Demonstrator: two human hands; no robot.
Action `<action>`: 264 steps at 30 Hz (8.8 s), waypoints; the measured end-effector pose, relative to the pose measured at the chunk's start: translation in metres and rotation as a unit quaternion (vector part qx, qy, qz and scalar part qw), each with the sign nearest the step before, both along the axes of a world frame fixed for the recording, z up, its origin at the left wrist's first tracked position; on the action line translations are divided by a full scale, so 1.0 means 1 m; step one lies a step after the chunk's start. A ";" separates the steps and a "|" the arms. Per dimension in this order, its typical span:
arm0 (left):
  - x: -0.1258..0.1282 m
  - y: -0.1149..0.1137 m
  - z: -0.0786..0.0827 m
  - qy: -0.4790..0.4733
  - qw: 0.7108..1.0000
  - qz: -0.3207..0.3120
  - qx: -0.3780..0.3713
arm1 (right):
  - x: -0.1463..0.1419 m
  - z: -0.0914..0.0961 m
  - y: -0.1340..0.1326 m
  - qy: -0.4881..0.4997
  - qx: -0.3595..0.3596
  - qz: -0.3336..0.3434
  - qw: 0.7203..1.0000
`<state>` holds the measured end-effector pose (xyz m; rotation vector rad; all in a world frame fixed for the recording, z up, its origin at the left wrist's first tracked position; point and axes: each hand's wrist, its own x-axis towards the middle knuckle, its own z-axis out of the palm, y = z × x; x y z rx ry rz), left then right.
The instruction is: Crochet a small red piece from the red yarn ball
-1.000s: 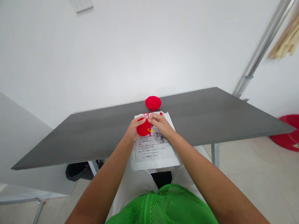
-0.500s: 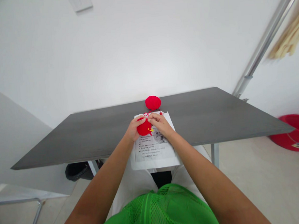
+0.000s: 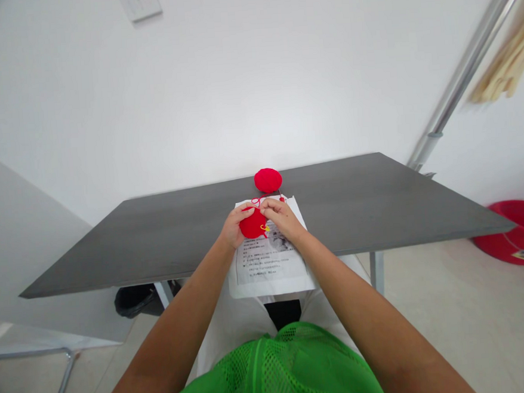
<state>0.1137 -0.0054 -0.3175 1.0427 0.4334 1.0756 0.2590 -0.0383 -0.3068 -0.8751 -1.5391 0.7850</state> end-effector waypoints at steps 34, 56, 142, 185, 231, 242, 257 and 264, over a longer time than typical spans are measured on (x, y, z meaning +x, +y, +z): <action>0.003 0.000 -0.002 0.005 1.000 0.009 0.006 | -0.001 0.002 -0.002 -0.015 0.014 -0.033 0.999; 0.005 0.000 -0.003 0.022 0.997 0.049 0.057 | 0.000 -0.001 0.002 -0.047 0.022 -0.051 0.997; 0.006 0.005 -0.006 0.010 0.998 0.051 0.038 | -0.003 -0.001 0.002 -0.069 0.039 -0.056 0.995; 0.004 0.004 -0.005 0.032 0.997 0.058 0.048 | -0.005 0.001 -0.002 -0.074 0.016 -0.050 0.996; 0.004 0.003 -0.005 0.029 0.997 0.062 0.041 | -0.005 0.002 -0.003 -0.087 0.012 -0.056 0.995; 0.004 0.002 -0.004 0.021 0.998 0.058 0.024 | -0.005 -0.003 0.000 -0.075 0.021 -0.059 0.995; 0.002 0.000 -0.003 0.029 0.998 0.041 0.032 | -0.004 -0.002 0.000 -0.069 0.006 -0.043 0.997; 0.002 0.001 -0.003 0.029 0.999 0.026 0.015 | -0.004 0.001 -0.002 -0.056 0.006 -0.031 0.998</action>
